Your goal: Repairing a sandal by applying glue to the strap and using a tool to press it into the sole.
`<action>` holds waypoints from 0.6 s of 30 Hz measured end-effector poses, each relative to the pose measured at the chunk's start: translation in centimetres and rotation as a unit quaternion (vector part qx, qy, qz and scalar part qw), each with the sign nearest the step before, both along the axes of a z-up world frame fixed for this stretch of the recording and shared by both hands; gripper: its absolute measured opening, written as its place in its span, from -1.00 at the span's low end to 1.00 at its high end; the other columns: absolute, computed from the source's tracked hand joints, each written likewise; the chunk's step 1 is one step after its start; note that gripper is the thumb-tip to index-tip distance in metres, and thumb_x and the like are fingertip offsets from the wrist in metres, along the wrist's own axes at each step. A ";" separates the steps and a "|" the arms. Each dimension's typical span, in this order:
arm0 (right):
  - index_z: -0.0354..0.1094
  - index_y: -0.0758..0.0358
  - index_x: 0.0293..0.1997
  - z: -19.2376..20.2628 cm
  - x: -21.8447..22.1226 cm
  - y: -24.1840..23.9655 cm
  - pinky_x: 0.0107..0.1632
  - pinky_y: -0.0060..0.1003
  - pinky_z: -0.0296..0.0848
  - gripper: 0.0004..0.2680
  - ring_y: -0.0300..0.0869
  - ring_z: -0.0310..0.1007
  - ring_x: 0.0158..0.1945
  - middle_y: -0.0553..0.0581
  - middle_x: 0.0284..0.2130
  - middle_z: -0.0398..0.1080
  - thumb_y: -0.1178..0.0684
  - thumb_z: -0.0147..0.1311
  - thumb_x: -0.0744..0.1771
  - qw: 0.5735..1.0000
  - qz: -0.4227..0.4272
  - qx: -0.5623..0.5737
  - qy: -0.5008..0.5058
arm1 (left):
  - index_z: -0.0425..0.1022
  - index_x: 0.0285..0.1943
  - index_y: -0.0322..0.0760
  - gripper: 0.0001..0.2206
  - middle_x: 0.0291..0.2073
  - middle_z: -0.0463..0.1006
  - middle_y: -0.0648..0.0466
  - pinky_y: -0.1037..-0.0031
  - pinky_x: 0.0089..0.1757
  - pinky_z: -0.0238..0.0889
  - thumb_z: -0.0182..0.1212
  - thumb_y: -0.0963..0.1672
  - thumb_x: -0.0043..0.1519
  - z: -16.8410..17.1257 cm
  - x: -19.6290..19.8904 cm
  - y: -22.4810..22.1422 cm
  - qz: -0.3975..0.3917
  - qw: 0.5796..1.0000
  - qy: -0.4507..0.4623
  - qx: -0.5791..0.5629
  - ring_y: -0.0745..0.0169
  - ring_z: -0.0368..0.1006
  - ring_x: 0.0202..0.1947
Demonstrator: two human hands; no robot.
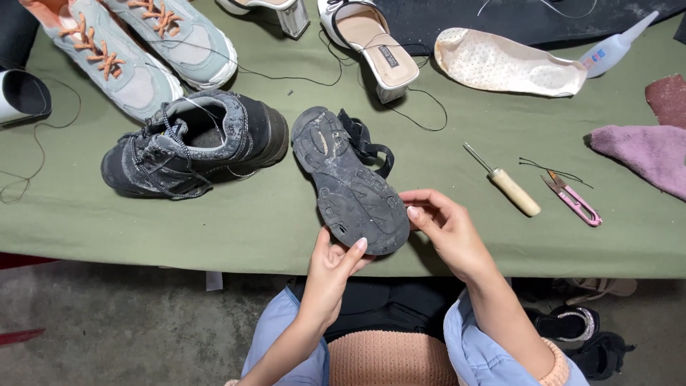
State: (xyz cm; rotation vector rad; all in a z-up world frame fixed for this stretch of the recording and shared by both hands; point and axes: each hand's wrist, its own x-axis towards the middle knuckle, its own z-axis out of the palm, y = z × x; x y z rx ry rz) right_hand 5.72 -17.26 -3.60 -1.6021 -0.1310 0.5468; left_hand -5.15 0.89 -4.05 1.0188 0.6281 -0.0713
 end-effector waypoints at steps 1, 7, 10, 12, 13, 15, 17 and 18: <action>0.49 0.26 0.05 -0.2 -0.1 0.0 -0.05 -0.39 0.51 -0.79 -0.31 0.47 -0.16 0.05 -0.20 0.55 0.03 0.07 0.37 1.000 -0.001 -0.017 -0.018 | 0.32 0.29 -0.18 -0.55 -0.12 0.63 -0.05 0.25 0.07 0.52 0.28 -0.14 0.20 0.0 0.0 -0.2 0.010 1.000 -0.008 0.009 0.23 0.56 -0.06; 0.48 0.33 0.03 -0.2 -0.7 -0.2 -0.05 -0.40 0.52 -0.81 -0.26 0.50 -0.21 0.10 -0.26 0.55 0.09 0.11 0.36 1.000 -0.016 -0.015 -0.003 | 0.20 0.44 -0.29 -0.40 -0.10 0.65 -0.17 0.30 -0.08 0.57 0.29 -0.22 0.17 0.6 -0.1 0.8 0.010 0.996 -0.083 0.024 0.19 0.59 -0.17; 0.44 0.33 0.09 -1.2 -0.8 -0.8 -0.03 -0.36 0.56 -0.77 -0.24 0.55 -0.15 0.13 -0.26 0.56 0.09 0.09 0.36 1.000 -0.001 0.005 -0.008 | 0.06 0.53 -0.32 -0.28 -0.05 0.68 -0.15 0.49 -0.09 0.56 0.30 -0.25 0.15 1.6 -0.3 1.5 -0.005 0.972 -0.123 0.199 0.23 0.64 -0.10; 0.42 0.34 0.09 0.2 -0.9 -0.8 -0.03 -0.35 0.57 -0.77 -0.19 0.58 -0.11 0.17 -0.14 0.55 0.07 0.07 0.36 0.999 -0.017 0.002 -0.043 | 0.07 0.53 -0.29 -0.31 -0.05 0.67 -0.11 0.47 -0.01 0.55 0.29 -0.23 0.19 3.4 -0.3 2.2 -0.007 0.914 -0.165 0.370 0.24 0.66 -0.10; 0.41 0.36 0.09 0.9 -0.9 -0.8 -0.04 -0.34 0.58 -0.76 -0.14 0.62 -0.07 0.20 -0.03 0.54 0.05 0.04 0.36 0.996 -0.034 -0.001 -0.076 | 0.08 0.53 -0.27 -0.35 -0.05 0.66 -0.06 0.45 0.07 0.55 0.28 -0.22 0.24 4.4 -0.4 2.5 -0.009 0.826 -0.198 0.528 0.25 0.68 -0.10; 0.40 0.35 0.08 1.5 -1.0 -1.3 -0.04 -0.35 0.55 -0.78 -0.14 0.61 -0.08 0.20 -0.03 0.53 0.06 0.02 0.38 0.992 -0.065 -0.007 -0.106 | 0.11 0.46 -0.42 -0.43 0.10 0.57 -0.12 0.40 0.12 0.50 0.27 -0.24 0.28 3.1 -0.2 3.3 0.003 0.747 -0.245 0.619 0.15 0.64 0.04; 0.38 0.35 0.08 1.4 -0.8 -2.0 -0.03 -0.35 0.52 -0.80 -0.13 0.59 -0.08 0.21 -0.03 0.51 0.07 -0.01 0.40 0.986 -0.096 -0.012 -0.135 | 0.14 0.39 -0.57 -0.51 0.26 0.49 -0.17 0.35 0.16 0.44 0.26 -0.27 0.33 2.3 0.4 3.7 0.012 0.655 -0.288 0.699 0.05 0.60 0.17; 0.39 0.42 0.08 1.0 -0.7 -2.5 -0.01 -0.28 0.53 -0.81 -0.10 0.57 -0.08 0.26 -0.04 0.50 0.14 0.02 0.40 0.978 -0.110 -0.013 -0.178 | 0.25 0.34 -0.53 -0.55 0.14 0.56 -0.15 0.31 0.08 0.49 0.28 -0.27 0.28 2.1 0.8 3.5 0.011 0.631 -0.300 0.716 0.01 0.61 0.08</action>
